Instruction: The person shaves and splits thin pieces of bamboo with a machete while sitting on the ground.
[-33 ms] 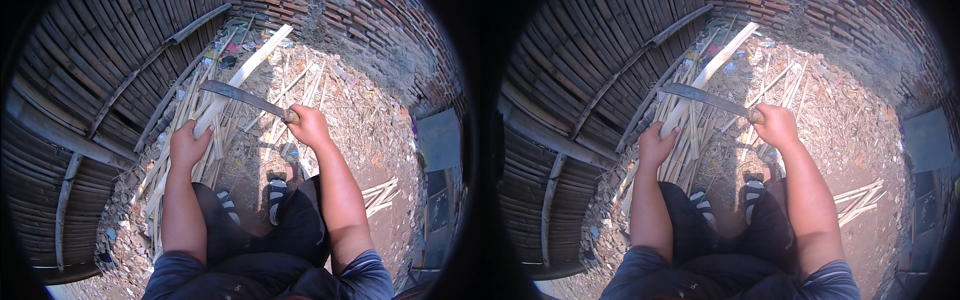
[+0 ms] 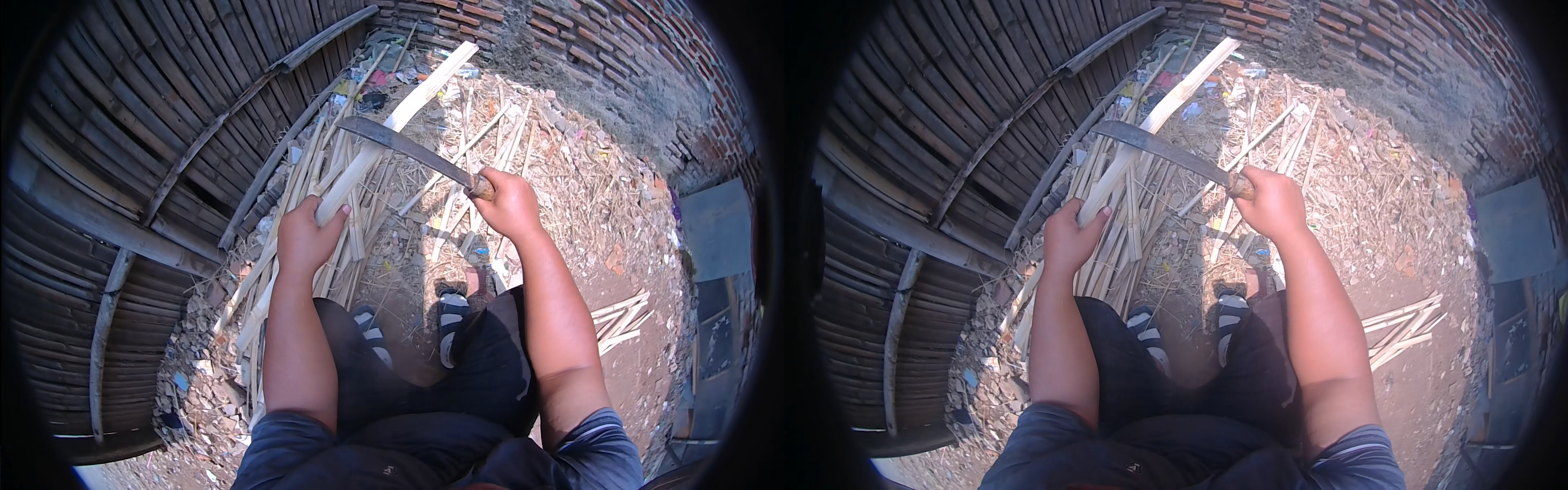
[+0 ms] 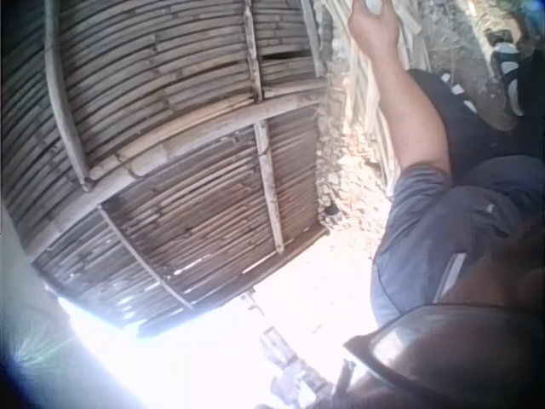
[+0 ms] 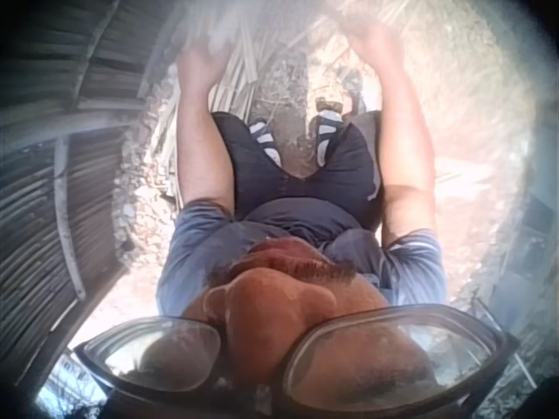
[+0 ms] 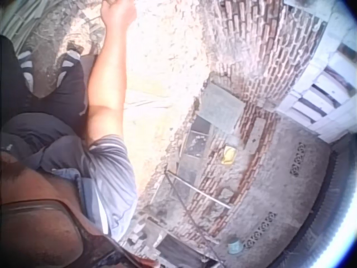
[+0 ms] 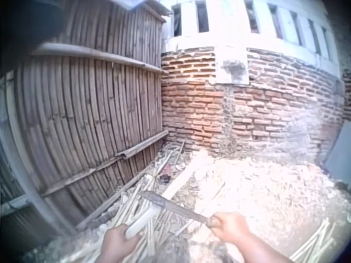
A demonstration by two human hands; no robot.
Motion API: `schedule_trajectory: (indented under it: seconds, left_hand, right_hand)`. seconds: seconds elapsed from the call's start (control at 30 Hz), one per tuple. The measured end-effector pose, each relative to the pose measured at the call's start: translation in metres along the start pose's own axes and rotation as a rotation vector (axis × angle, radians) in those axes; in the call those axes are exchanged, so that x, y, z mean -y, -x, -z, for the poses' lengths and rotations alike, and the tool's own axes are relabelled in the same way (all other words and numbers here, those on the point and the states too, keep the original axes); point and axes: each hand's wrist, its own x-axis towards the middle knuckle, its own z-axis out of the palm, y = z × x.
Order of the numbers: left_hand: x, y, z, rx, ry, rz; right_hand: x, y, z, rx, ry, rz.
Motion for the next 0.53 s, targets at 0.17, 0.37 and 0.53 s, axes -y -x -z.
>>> schedule_trajectory:
  seconds: [0.17, 0.37, 0.53]
  left_hand:
    - [-0.006, 0.000, 0.002, 0.037, -0.037, 0.025]
    - [0.004, 0.000, -0.007, -0.045, -0.018, -0.065]
    - [0.003, 0.001, -0.002, 0.000, 0.005, -0.028]
  right_hand:
    - [-0.017, -0.002, 0.001, -0.033, -0.029, -0.043]
    - [0.002, 0.005, -0.002, 0.086, 0.015, 0.266]
    - [0.003, 0.002, -0.005, 0.024, 0.022, 0.206]
